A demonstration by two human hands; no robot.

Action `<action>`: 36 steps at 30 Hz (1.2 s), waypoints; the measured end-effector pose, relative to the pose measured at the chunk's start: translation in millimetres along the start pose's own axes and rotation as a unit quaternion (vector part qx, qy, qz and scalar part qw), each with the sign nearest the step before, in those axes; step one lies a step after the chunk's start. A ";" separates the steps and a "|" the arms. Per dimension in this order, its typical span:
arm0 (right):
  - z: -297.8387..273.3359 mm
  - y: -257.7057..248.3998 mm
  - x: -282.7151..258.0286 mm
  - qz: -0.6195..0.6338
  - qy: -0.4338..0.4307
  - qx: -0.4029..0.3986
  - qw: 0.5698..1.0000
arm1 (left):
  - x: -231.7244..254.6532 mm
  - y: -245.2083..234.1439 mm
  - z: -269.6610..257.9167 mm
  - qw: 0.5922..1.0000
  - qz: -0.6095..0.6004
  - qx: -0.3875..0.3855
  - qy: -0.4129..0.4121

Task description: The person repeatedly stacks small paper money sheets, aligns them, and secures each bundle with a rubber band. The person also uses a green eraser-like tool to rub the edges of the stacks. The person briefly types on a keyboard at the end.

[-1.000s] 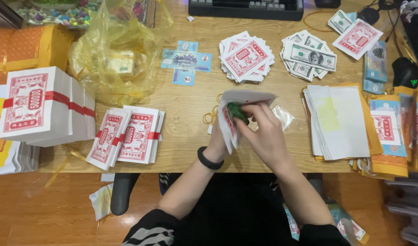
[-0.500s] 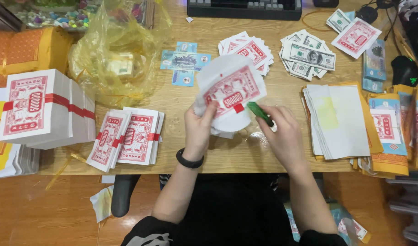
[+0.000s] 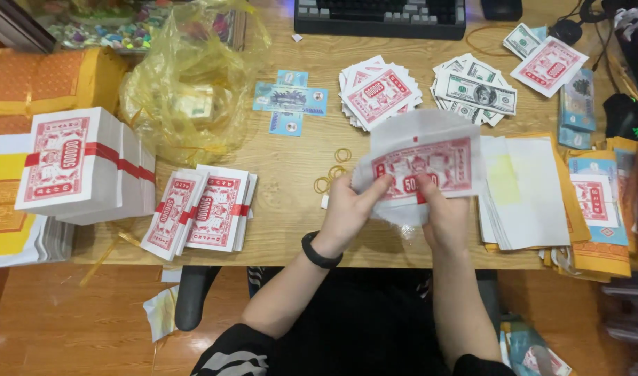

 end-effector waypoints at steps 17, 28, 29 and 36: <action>26.6 -28.7 -32.1 -0.040 -0.111 0.000 0.993 | 126.5 0.7 38.4 0.979 -0.005 -0.131 0.156; 30.2 -21.0 -46.4 -0.009 -0.118 -0.050 0.992 | 110.6 7.7 37.3 0.975 -0.056 -0.164 0.141; 30.3 -23.3 -44.9 -0.013 -0.118 -0.049 0.992 | 109.0 7.4 37.9 0.975 -0.065 -0.163 0.138; 31.2 -11.1 -52.4 0.022 -0.111 -0.110 0.988 | 114.1 7.5 31.7 0.978 -0.071 -0.157 0.115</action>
Point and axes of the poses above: each hand's wrist, its own z-axis towards the middle knuckle, its own y-axis out of the palm, x = y × z, the point moved 3 cm from there along z, towards the middle knuckle, and after that the axes turned 9 degrees about -x, right-handed, at the moved point
